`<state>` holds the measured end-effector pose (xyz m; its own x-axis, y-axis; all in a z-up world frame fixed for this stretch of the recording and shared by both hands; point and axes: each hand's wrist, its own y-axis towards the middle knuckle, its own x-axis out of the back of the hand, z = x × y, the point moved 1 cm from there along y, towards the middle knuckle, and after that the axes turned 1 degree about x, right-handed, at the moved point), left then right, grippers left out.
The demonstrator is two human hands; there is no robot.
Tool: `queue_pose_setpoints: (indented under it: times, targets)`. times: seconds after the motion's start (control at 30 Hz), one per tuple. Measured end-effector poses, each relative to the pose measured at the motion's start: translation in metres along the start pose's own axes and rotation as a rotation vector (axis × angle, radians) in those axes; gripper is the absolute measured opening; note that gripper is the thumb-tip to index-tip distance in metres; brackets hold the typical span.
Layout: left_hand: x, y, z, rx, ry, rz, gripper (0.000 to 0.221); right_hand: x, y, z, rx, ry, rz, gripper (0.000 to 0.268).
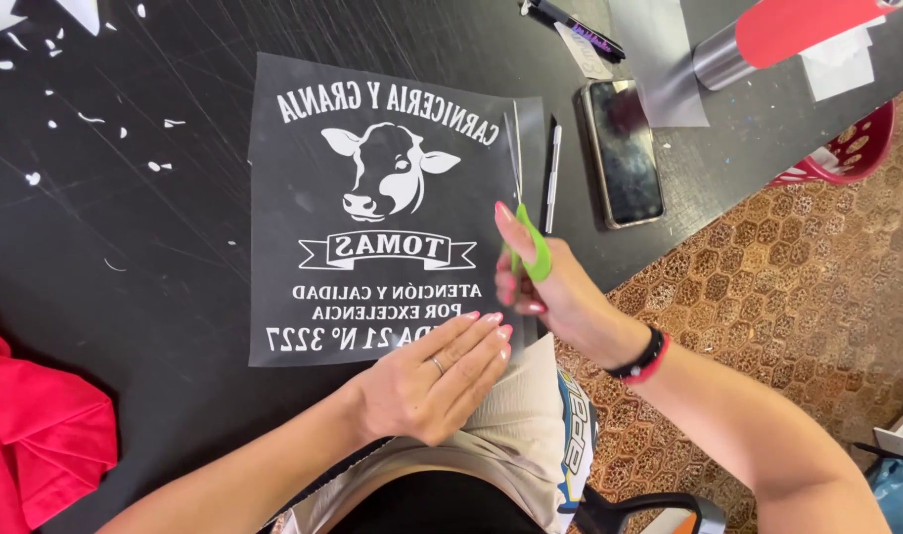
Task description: The person is weeding a vinyl design for a sign, using a weeding tool to remove excess vinyl and scissors to trim the sheet.
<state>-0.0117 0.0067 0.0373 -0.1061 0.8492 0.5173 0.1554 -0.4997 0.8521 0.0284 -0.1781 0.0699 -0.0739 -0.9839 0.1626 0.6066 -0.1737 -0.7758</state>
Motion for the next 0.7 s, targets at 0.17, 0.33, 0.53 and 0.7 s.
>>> queue_pose_setpoints:
  times: [0.17,0.33,0.53,0.7]
  targets:
    - [0.001,0.002,0.0,0.019,0.028,-0.048,0.008,0.006,0.04,0.023,0.076,0.035,-0.008,0.065]
    - [-0.006,-0.007,-0.014,0.034,-0.044,0.053,0.018,0.017,0.058,0.084,0.217,-0.03,0.084,0.079]
    - [-0.03,-0.021,-0.004,0.339,0.013,0.141,0.007,0.027,0.059,0.106,0.405,0.004,-0.002,0.053]
    - [-0.036,-0.019,-0.008,0.465,-0.001,0.315,0.058,0.052,0.024,0.083,0.616,0.073,-0.15,0.051]
